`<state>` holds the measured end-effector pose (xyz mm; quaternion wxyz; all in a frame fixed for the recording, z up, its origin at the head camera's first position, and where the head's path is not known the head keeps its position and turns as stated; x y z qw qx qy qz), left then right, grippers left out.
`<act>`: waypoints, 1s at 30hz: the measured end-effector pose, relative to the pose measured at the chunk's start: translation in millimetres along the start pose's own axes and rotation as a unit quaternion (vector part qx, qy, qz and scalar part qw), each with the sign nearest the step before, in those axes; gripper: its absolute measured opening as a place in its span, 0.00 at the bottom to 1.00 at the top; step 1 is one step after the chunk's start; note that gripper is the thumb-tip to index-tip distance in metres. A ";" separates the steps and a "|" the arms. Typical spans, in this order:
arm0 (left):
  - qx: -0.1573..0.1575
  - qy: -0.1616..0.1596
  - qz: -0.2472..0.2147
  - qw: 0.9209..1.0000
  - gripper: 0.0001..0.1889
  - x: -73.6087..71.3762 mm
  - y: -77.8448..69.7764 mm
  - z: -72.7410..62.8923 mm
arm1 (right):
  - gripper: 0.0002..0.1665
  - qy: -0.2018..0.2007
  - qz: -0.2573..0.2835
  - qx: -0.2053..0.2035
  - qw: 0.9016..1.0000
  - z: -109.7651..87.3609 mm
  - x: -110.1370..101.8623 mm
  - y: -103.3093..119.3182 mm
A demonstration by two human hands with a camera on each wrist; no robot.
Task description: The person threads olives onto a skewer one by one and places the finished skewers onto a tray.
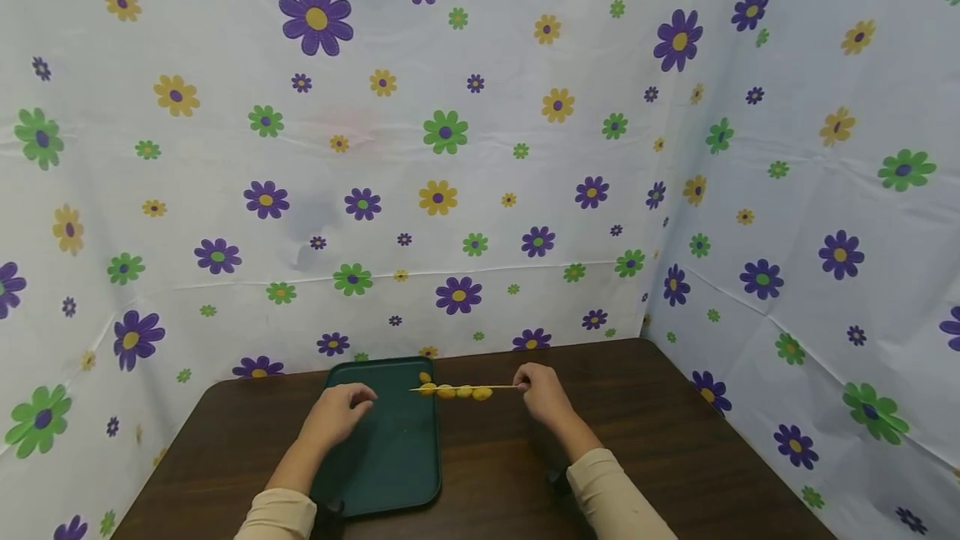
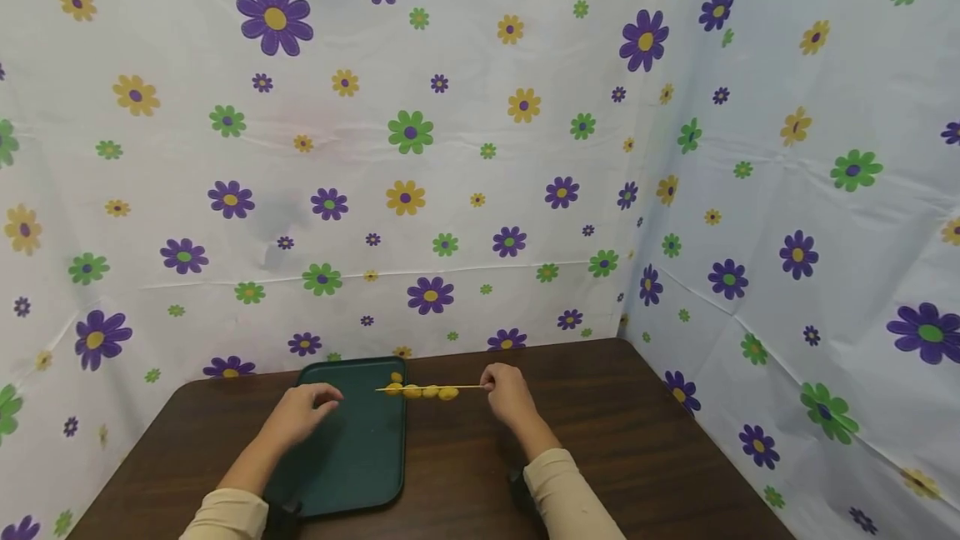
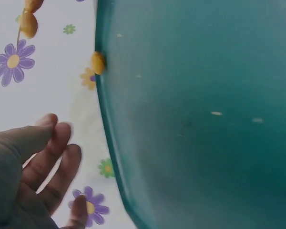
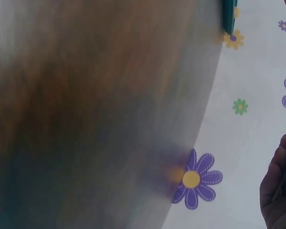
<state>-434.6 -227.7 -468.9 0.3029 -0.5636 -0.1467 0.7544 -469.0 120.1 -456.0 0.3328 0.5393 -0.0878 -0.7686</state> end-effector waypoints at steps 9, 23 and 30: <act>-0.025 0.053 0.032 0.998 0.04 15.1 -21.2 34.3 | 0.14 -0.015 -0.010 0.021 1.000 9.6 -25.0 -21.2; -0.076 0.069 0.039 0.994 0.10 50.1 -12.7 67.9 | 0.12 -0.020 -0.005 0.031 0.999 13.7 -37.0 -33.2; -0.083 0.082 0.062 0.991 0.14 62.4 -10.5 79.3 | 0.14 -0.027 -0.016 0.024 0.999 18.9 -40.2 -33.5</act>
Point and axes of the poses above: each hand's wrist, its own z-axis towards the middle knuckle, its own x-axis out of the palm, y = z × x, the point moved 9 cm from there along z, towards the middle knuckle, and after that the axes turned 4 degrees about -z, right-handed, at the moved point
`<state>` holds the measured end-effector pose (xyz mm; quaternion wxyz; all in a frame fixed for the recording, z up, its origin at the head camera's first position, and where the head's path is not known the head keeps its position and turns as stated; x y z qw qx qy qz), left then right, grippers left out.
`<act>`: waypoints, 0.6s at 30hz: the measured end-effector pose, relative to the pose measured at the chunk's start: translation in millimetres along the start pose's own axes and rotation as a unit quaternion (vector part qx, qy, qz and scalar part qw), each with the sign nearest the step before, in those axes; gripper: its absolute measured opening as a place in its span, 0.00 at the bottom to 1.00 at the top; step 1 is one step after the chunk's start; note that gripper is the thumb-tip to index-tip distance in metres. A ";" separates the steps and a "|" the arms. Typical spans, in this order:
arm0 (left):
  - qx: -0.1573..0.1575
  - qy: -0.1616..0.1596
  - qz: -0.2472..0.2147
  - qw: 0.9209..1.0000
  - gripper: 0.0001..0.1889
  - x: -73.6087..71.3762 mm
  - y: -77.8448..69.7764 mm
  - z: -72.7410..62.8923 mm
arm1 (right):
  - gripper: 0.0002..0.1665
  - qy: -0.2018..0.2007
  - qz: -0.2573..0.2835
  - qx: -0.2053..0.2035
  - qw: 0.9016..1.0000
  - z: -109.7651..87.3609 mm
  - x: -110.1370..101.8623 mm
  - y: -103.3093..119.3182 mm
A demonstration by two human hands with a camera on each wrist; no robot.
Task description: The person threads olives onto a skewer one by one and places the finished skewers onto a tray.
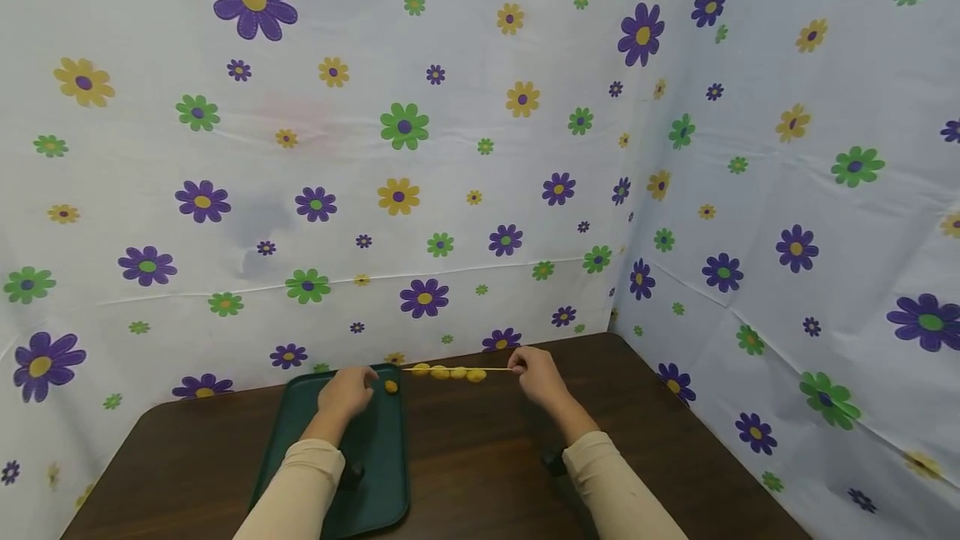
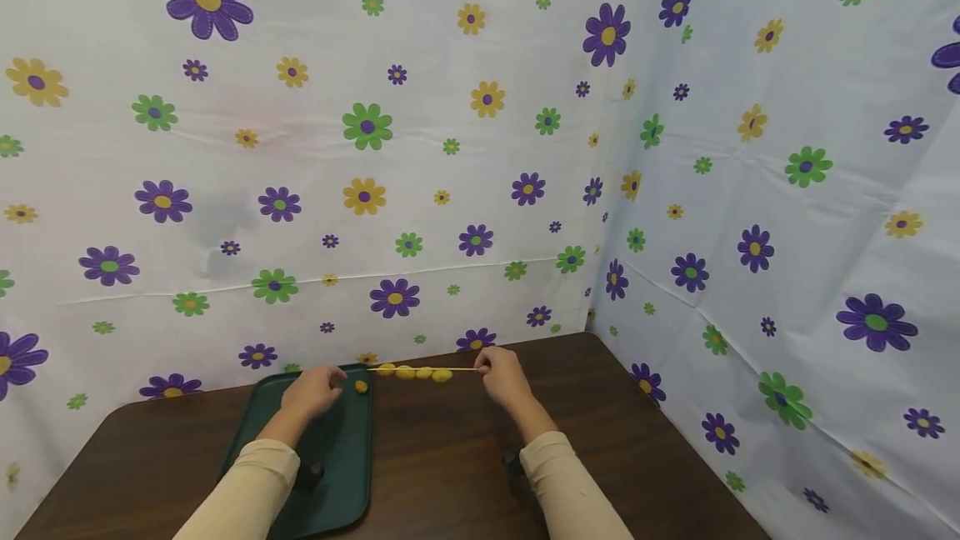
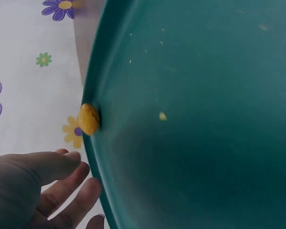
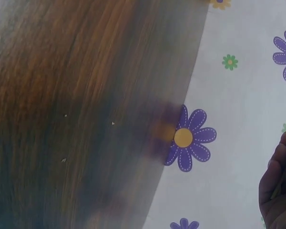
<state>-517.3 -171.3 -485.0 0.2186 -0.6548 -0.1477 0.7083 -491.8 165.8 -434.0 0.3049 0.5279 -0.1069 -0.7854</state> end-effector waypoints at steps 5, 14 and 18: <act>-0.001 0.022 -0.006 1.000 0.19 10.3 -3.5 10.2 | 0.14 0.000 0.003 0.000 1.000 2.1 -1.7 -3.5; -0.010 0.033 -0.002 0.999 0.22 29.9 -2.9 20.1 | 0.11 0.003 0.007 0.018 1.000 4.9 -5.4 -12.8; -0.003 0.020 -0.003 1.000 0.21 35.1 -2.9 22.9 | 0.11 0.013 0.004 0.027 1.000 2.3 -3.6 -18.4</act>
Point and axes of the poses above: each hand's wrist, its own z-axis towards the middle knuckle, its own x-axis out of the palm, y = z × x, the point moved 9 cm from there along z, towards the middle knuckle, and after that the axes turned 4 degrees about -z, right-handed, at the moved point
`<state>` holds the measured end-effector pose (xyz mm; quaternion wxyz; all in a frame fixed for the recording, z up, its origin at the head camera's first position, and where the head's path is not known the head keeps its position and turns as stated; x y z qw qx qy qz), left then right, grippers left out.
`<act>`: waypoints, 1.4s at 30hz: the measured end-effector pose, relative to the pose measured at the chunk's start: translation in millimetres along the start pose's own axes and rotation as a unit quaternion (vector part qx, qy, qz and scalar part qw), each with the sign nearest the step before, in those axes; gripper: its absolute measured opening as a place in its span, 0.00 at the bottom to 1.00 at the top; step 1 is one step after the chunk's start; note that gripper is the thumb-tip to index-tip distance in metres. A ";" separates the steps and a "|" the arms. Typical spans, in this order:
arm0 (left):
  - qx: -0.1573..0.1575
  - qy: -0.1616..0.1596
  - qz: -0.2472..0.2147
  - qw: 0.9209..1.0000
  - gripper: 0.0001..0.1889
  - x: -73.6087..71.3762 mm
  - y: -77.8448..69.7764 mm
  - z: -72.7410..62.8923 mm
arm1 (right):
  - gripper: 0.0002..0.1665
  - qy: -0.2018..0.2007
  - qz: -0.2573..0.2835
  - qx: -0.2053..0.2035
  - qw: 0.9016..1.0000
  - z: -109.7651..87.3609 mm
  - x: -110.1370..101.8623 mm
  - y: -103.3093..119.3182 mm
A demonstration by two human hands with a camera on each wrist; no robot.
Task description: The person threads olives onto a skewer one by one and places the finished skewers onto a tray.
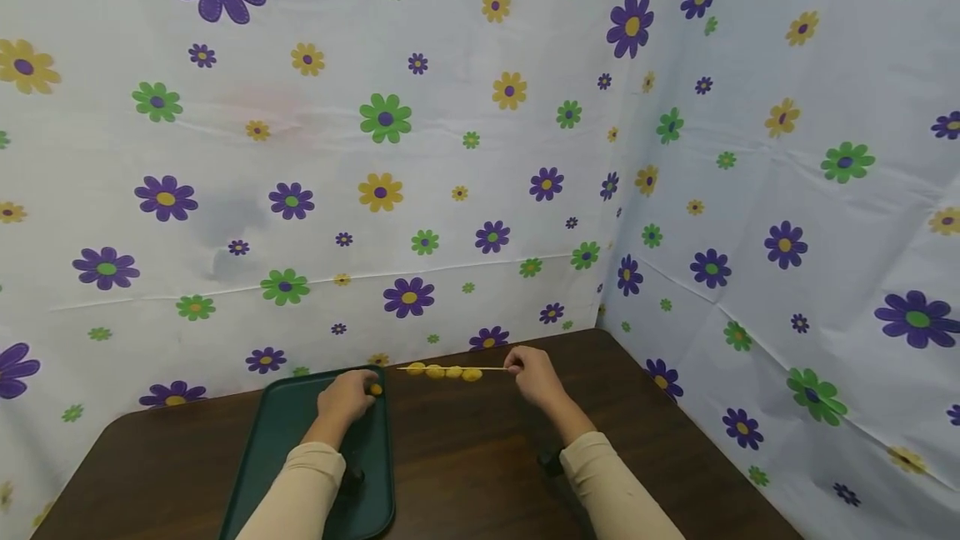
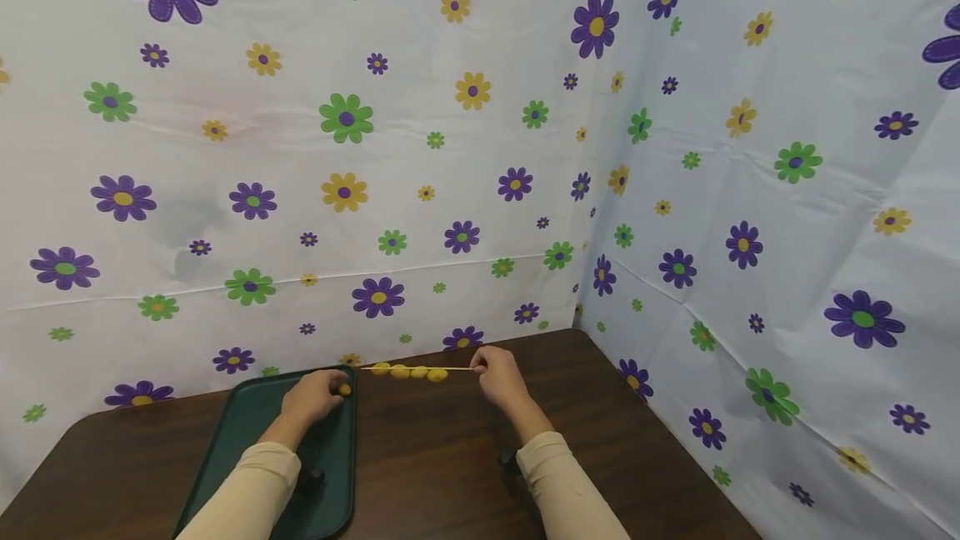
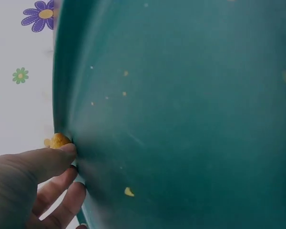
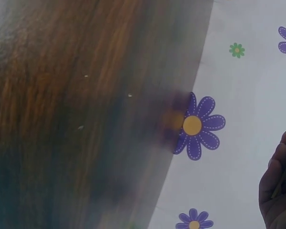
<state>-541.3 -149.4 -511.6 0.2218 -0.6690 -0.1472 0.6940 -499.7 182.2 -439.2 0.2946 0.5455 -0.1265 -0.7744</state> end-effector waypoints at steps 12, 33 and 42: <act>0.013 -0.017 -0.015 1.000 0.17 1.5 2.6 1.0 | 0.11 0.011 0.008 0.010 1.000 -1.1 7.9 -3.4; 0.064 -0.036 -0.113 0.991 0.12 -19.3 10.0 -13.6 | 0.10 0.033 0.018 0.005 0.999 -0.9 21.5 -0.2; 0.069 -0.004 -0.196 0.978 0.13 -25.3 8.8 -30.2 | 0.11 0.039 0.037 0.006 0.999 -4.1 25.7 5.1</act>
Point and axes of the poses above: each hand's wrist, its own z-axis towards the middle knuckle, its own x-axis out of the palm, y = z × x, the point moved 9 cm from there along z, towards the middle knuckle, and after that the axes turned 4 degrees about -z, right-handed, at the moved point
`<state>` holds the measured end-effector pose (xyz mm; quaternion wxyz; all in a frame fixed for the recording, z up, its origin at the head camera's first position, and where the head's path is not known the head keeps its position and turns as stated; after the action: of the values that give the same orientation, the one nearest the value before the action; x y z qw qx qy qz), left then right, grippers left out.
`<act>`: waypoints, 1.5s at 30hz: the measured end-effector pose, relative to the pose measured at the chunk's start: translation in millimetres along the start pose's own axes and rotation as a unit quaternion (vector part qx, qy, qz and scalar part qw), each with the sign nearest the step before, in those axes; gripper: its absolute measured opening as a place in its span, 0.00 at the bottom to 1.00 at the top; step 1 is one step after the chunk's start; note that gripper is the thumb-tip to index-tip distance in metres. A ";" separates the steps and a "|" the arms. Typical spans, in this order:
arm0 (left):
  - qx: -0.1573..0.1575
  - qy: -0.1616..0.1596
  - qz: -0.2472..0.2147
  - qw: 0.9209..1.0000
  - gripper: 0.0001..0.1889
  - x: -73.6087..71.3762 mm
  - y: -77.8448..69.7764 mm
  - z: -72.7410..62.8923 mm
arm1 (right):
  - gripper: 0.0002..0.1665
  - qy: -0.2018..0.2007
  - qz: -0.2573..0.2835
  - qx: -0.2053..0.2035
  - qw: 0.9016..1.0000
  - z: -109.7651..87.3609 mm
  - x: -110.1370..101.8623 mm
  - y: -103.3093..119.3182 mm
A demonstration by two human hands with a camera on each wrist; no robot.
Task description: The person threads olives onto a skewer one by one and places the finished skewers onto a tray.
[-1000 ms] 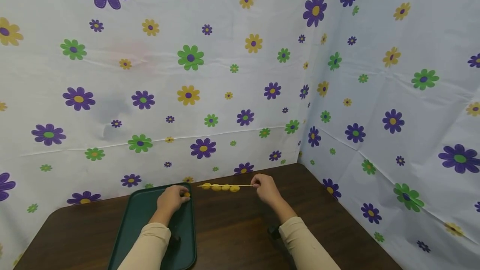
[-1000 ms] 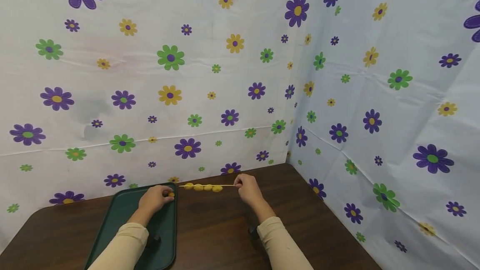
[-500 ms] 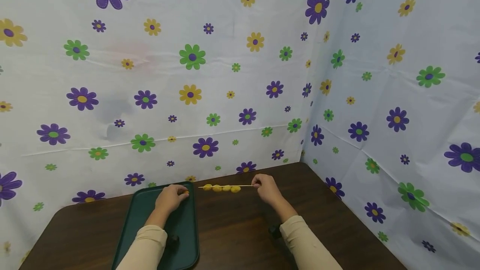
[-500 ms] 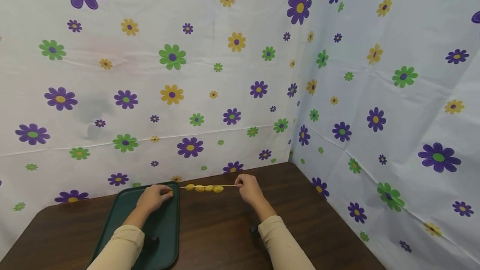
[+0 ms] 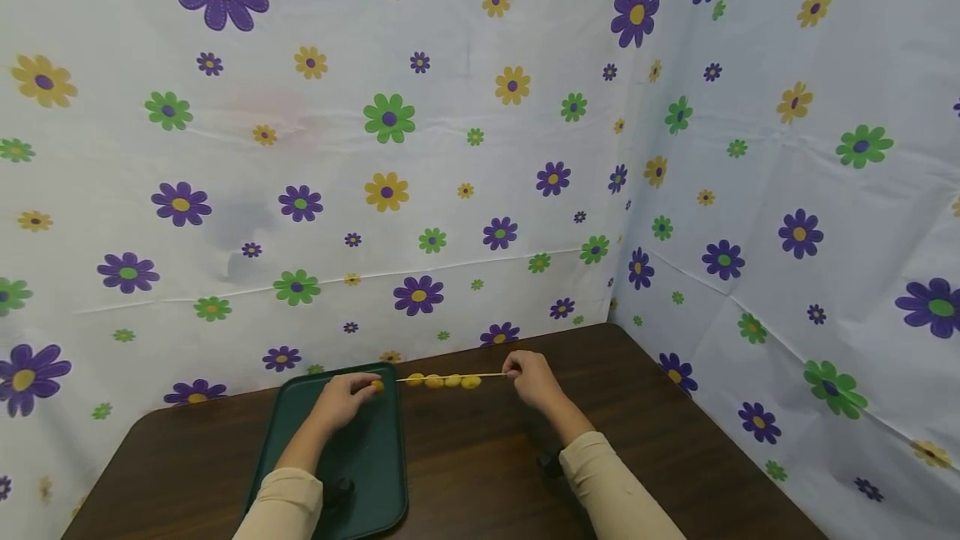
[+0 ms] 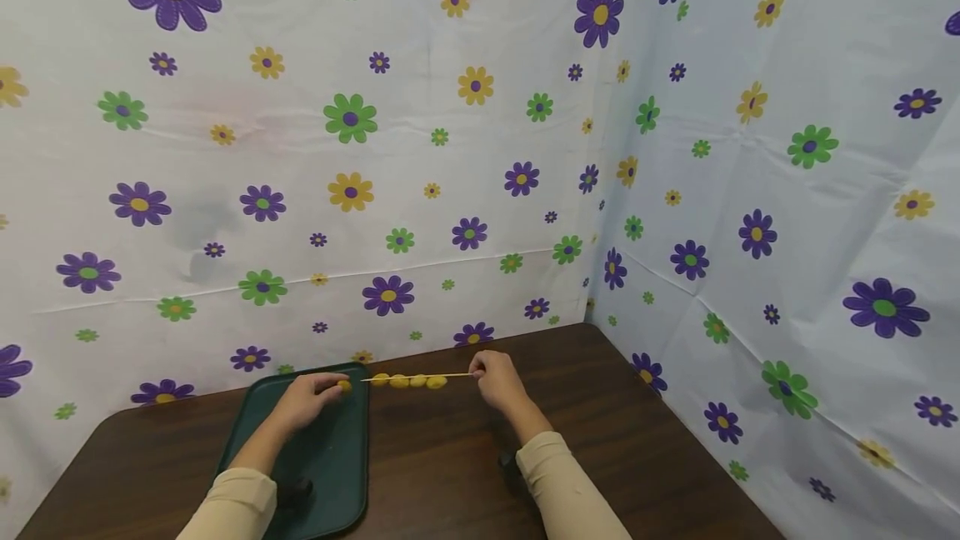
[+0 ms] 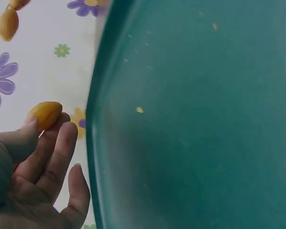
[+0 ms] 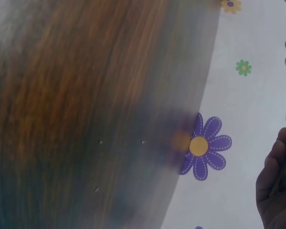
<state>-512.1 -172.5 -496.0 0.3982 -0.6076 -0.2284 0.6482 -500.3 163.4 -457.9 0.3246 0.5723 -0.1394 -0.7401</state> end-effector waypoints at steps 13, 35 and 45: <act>-0.054 0.019 -0.145 0.988 0.16 4.6 2.4 -11.7 | 0.12 -0.006 -0.009 -0.009 1.000 -0.6 3.5 4.1; -0.130 -0.041 -0.246 0.960 0.19 -0.3 12.5 -24.8 | 0.10 -0.006 -0.009 -0.006 1.000 -3.1 11.0 11.2; -0.156 -0.053 -0.295 0.941 0.21 2.1 9.8 -32.5 | 0.09 0.001 -0.010 -0.009 1.000 -2.3 20.7 14.5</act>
<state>-482.8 -182.6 -510.0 0.4593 -0.5321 -0.5163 0.4893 -496.2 139.6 -465.9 0.3221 0.5717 -0.1266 -0.7439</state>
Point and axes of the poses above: each hand's wrist, its own z-axis towards the middle knuckle, its own x-axis out of the palm, y = z × x, the point moved 9 cm from there along z, towards the middle knuckle, and after that the axes turned 4 degrees about -z, right-handed, at the moved point
